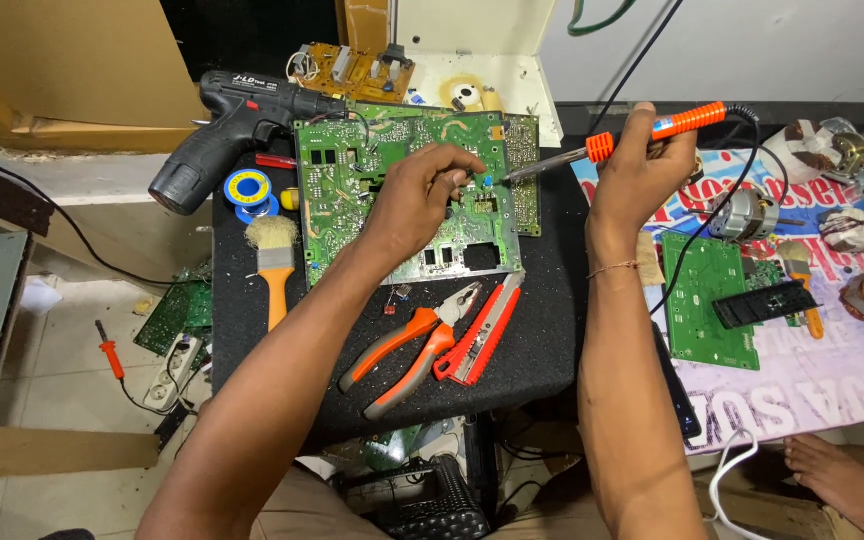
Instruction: Soldering electronic components onto a printed circuit board using a soldering iron and hand tools.
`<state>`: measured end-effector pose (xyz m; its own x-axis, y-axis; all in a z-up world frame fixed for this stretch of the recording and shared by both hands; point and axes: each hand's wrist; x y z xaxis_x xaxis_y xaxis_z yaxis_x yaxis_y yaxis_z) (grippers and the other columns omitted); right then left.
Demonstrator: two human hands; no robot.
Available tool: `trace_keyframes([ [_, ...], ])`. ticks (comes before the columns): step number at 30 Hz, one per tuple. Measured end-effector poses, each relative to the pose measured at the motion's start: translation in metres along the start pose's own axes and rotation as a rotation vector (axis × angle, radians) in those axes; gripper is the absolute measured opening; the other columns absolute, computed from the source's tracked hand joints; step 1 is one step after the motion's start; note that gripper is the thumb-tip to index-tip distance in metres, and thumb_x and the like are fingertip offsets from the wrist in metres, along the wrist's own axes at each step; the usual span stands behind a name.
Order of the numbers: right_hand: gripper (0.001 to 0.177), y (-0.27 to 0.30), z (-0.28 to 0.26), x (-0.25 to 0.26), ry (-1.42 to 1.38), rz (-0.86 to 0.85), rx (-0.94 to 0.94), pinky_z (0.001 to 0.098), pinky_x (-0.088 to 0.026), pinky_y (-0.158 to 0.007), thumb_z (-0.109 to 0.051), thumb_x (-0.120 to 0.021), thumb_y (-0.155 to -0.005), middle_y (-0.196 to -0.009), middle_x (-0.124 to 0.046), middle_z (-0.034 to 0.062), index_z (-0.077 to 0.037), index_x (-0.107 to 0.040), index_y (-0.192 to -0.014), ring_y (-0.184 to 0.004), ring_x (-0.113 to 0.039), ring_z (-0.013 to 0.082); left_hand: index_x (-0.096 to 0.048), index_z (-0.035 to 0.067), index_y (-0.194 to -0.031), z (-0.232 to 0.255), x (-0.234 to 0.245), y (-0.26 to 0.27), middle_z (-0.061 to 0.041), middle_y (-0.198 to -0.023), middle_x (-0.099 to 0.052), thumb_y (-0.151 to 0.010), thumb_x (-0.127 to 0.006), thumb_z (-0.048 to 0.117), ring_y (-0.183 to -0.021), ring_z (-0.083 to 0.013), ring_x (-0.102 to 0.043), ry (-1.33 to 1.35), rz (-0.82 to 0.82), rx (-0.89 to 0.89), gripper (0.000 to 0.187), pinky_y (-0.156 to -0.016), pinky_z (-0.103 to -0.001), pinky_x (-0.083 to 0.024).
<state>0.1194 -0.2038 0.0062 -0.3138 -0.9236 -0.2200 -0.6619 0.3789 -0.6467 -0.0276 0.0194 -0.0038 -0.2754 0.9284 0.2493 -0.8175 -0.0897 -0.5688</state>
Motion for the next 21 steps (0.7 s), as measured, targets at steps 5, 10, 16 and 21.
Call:
trace_keyframes([
  [5, 0.019, 0.0, 0.001, 0.002, 0.031, -0.012, 0.008, 0.0223, -0.045, -0.044, -0.018, -0.067, -0.099, -0.06, -0.058, 0.0087, -0.009, -0.056, -0.087, -0.044, -0.057, 0.0126, -0.073, 0.01, -0.108, -0.003, -0.001, 0.001, -0.017, -0.09, -0.069, -0.101, -0.058, -0.003, -0.078, -0.0234, -0.071, 0.011, 0.014, 0.022, 0.021, -0.068, -0.038, -0.058],
  [10, 0.018, -0.001, 0.001, 0.001, 0.016, 0.008, 0.023, 0.0236, -0.044, -0.043, -0.015, -0.067, -0.098, -0.058, -0.056, 0.0094, -0.008, -0.055, -0.086, -0.043, -0.055, 0.0136, -0.075, 0.01, -0.105, -0.025, -0.005, -0.001, -0.012, -0.089, -0.069, -0.098, -0.068, 0.004, -0.076, -0.0141, -0.068, 0.053, 0.041, 0.058, 0.011, -0.06, -0.026, -0.054],
  [16, 0.018, -0.001, 0.001, 0.003, 0.006, 0.005, -0.001, 0.0217, -0.044, -0.044, -0.016, -0.066, -0.097, -0.058, -0.057, 0.007, -0.01, -0.054, -0.085, -0.045, -0.056, 0.0112, -0.075, 0.006, -0.109, -0.026, -0.006, 0.001, -0.015, -0.088, -0.069, -0.094, -0.07, -0.001, -0.075, -0.0162, -0.069, 0.072, 0.069, 0.073, 0.017, -0.056, -0.028, -0.055],
  [21, 0.019, 0.001, -0.001, 0.002, 0.025, 0.034, -0.001, 0.0225, -0.043, -0.045, -0.014, -0.069, -0.097, -0.058, -0.056, 0.0057, -0.01, -0.057, -0.082, -0.046, -0.055, 0.0106, -0.075, 0.005, -0.112, -0.021, -0.004, 0.0, -0.019, -0.094, -0.075, -0.095, -0.068, -0.003, -0.083, -0.0209, -0.073, 0.101, 0.053, 0.089, 0.021, -0.061, -0.03, -0.058],
])
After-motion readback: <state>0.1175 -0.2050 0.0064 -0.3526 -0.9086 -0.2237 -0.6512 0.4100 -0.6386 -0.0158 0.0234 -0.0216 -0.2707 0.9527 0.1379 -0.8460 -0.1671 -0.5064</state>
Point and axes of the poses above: each hand's wrist, its own y-axis away from the middle knuckle, its own x-axis out of the back of the hand, z = x × y
